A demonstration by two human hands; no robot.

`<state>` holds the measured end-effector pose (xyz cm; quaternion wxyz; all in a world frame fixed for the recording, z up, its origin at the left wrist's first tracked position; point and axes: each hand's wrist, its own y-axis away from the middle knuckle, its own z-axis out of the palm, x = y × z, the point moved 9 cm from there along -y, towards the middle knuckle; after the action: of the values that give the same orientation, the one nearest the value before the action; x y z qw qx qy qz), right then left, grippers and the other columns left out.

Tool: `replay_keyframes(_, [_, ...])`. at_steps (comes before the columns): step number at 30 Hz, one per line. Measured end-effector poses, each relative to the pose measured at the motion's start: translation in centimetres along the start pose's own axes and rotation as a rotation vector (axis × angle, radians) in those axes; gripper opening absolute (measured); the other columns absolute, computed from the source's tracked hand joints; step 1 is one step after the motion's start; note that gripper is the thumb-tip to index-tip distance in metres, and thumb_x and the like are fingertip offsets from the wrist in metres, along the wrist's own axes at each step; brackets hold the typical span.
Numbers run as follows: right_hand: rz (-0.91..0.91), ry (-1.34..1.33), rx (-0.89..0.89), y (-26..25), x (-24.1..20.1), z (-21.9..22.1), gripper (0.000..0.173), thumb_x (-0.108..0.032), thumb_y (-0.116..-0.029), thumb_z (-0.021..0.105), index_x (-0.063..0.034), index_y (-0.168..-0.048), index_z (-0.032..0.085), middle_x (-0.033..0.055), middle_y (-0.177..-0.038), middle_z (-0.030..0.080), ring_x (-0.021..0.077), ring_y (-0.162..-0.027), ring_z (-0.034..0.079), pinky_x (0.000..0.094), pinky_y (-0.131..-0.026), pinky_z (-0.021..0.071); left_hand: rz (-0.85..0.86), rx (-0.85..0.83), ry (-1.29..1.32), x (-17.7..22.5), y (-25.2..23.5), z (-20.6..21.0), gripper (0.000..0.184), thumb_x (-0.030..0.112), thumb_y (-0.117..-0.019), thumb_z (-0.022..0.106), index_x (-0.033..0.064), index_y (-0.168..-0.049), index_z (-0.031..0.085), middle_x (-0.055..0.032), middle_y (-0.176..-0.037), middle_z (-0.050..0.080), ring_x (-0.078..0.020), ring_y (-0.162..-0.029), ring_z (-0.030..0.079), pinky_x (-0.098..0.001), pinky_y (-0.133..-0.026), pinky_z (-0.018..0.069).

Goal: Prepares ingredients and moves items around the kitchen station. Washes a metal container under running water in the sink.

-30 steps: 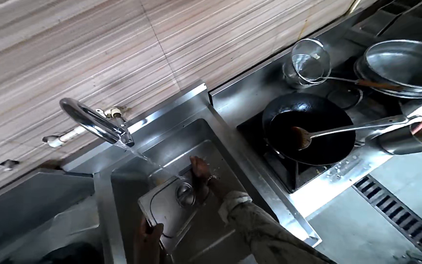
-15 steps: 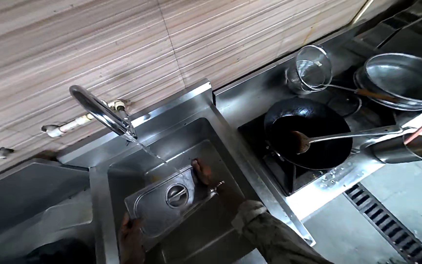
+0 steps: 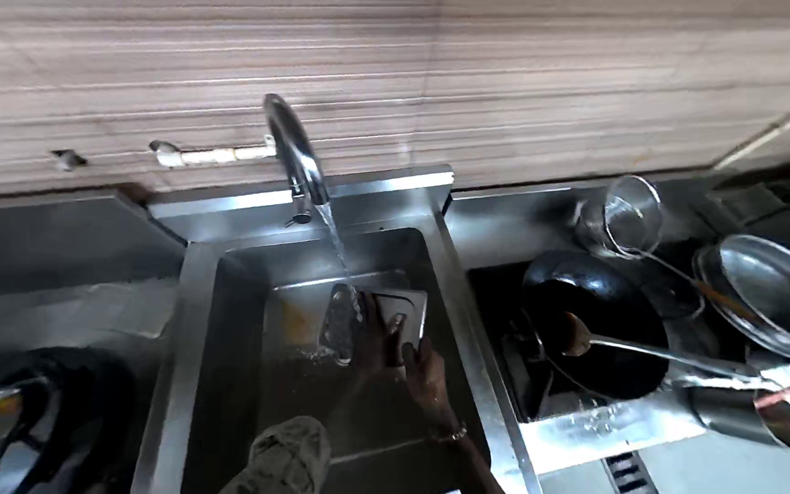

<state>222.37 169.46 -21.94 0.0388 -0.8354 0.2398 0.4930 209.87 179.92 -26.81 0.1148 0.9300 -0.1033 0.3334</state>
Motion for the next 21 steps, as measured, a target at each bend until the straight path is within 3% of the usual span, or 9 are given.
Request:
replay_keyframes(2, [0.010,-0.021,0.067,1.3,0.3,-1.8,0.029,-0.024,-0.0992,0.062,0.0029,-0.108,0.066,0.0058,-0.072,0.063,0.0150,-0.062,0.062,0.0362,-0.062,0.0566,0.022,-0.026,-0.001,0.0,-1.0,-0.1,0.102,0.077,-0.0961,0.035,0.0089,-0.165,0.002,-0.0170,-0.171,-0.001,-0.0353,-0.158,0.006,-0.0660,-0.122,0.0146])
replay_keyframes(6, [-0.042,-0.169,0.168,3.2,-0.2,-4.0,0.025,-0.019,-0.0970,0.062,0.0028,-0.109,0.066,0.0008,-0.069,0.061,0.0077,-0.057,0.057,0.0265,-0.056,0.0525,-0.026,0.118,-0.107,-5.2,-4.6,-2.2,0.097,0.077,-0.0959,0.034,0.0117,-0.165,0.015,-0.0151,-0.171,0.009,-0.0409,-0.156,0.008,-0.0706,-0.119,0.0118])
replay_keyframes(9, [-0.059,-0.283,0.192,2.1,-0.3,-2.9,0.021,-0.017,-0.0978,0.062,0.0007,-0.108,0.065,0.0014,-0.070,0.061,0.0090,-0.058,0.058,0.0260,-0.056,0.0524,0.016,0.058,-0.063,-2.5,-2.5,-1.9,0.099,0.074,-0.0962,0.038,0.0081,-0.165,0.012,-0.0193,-0.171,0.005,-0.0394,-0.157,0.004,-0.0655,-0.122,0.0086])
replay_keyframes(12, [-0.059,-0.350,0.180,1.1,-0.1,-1.4,0.024,-0.015,-0.0974,0.062,0.0019,-0.114,0.065,0.0045,-0.078,0.067,0.0114,-0.067,0.065,0.0289,-0.063,0.0578,0.111,-0.099,-0.047,0.7,-0.3,-1.9,0.107,0.083,-0.0918,0.031,0.0087,-0.165,0.010,-0.0158,-0.171,0.004,-0.0331,-0.158,0.004,-0.0638,-0.124,0.0079])
replay_keyframes(14, [-0.040,-0.388,0.188,2.2,-0.4,-1.6,0.025,-0.013,-0.0971,0.063,0.0029,-0.117,0.064,0.0049,-0.081,0.069,0.0106,-0.069,0.066,0.0271,-0.065,0.0579,0.066,-0.107,-0.034,-2.0,-1.5,-3.7,0.096,0.075,-0.0961,0.039,0.0135,-0.165,0.013,-0.0104,-0.172,0.007,-0.0322,-0.158,0.007,-0.0641,-0.123,0.0095])
replay_keyframes(16, [-0.043,-0.464,0.206,3.3,-1.2,-2.3,0.028,-0.011,-0.0973,0.062,0.0043,-0.121,0.063,0.0059,-0.089,0.072,0.0095,-0.079,0.070,0.0256,-0.074,0.0598,0.004,-0.072,-0.098,-5.1,-3.7,-6.0,0.082,0.057,-0.1024,0.046,0.0193,-0.166,0.011,-0.0079,-0.172,0.005,-0.0386,-0.157,0.005,-0.0757,-0.115,0.0119])
replay_keyframes(18, [-0.042,-0.567,0.221,3.6,-0.6,-2.6,0.028,-0.007,-0.0985,0.060,0.0069,-0.123,0.062,0.0088,-0.097,0.074,0.0113,-0.088,0.072,0.0279,-0.082,0.0615,-0.104,-0.025,-0.067,-7.3,-4.6,-7.7,0.083,0.063,-0.0990,0.050,0.0291,-0.166,0.013,-0.0107,-0.168,0.023,-0.0418,-0.151,0.026,-0.0767,-0.108,0.0277])
replay_keyframes(20, [-0.052,-0.558,0.254,2.4,1.0,-2.9,0.021,-0.007,-0.0989,0.059,0.0061,-0.115,0.065,0.0056,-0.090,0.073,0.0075,-0.083,0.071,0.0260,-0.078,0.0613,-0.193,0.020,0.115,-8.3,-4.2,-10.4,0.080,0.061,-0.0946,0.062,0.0207,-0.159,0.035,-0.0198,-0.143,0.057,-0.0441,-0.125,0.058,-0.0708,-0.097,0.0462])
replay_keyframes(21, [-0.031,-0.482,0.281,1.5,2.1,-3.2,0.018,-0.010,-0.0992,0.062,0.0041,-0.109,0.068,0.0033,-0.084,0.072,0.0060,-0.076,0.068,0.0251,-0.072,0.0601,-0.243,0.009,0.234,-9.4,-3.9,-11.5,0.069,0.057,-0.0946,0.065,0.0133,-0.147,0.051,-0.0240,-0.128,0.065,-0.0450,-0.115,0.063,-0.0686,-0.095,0.0488])
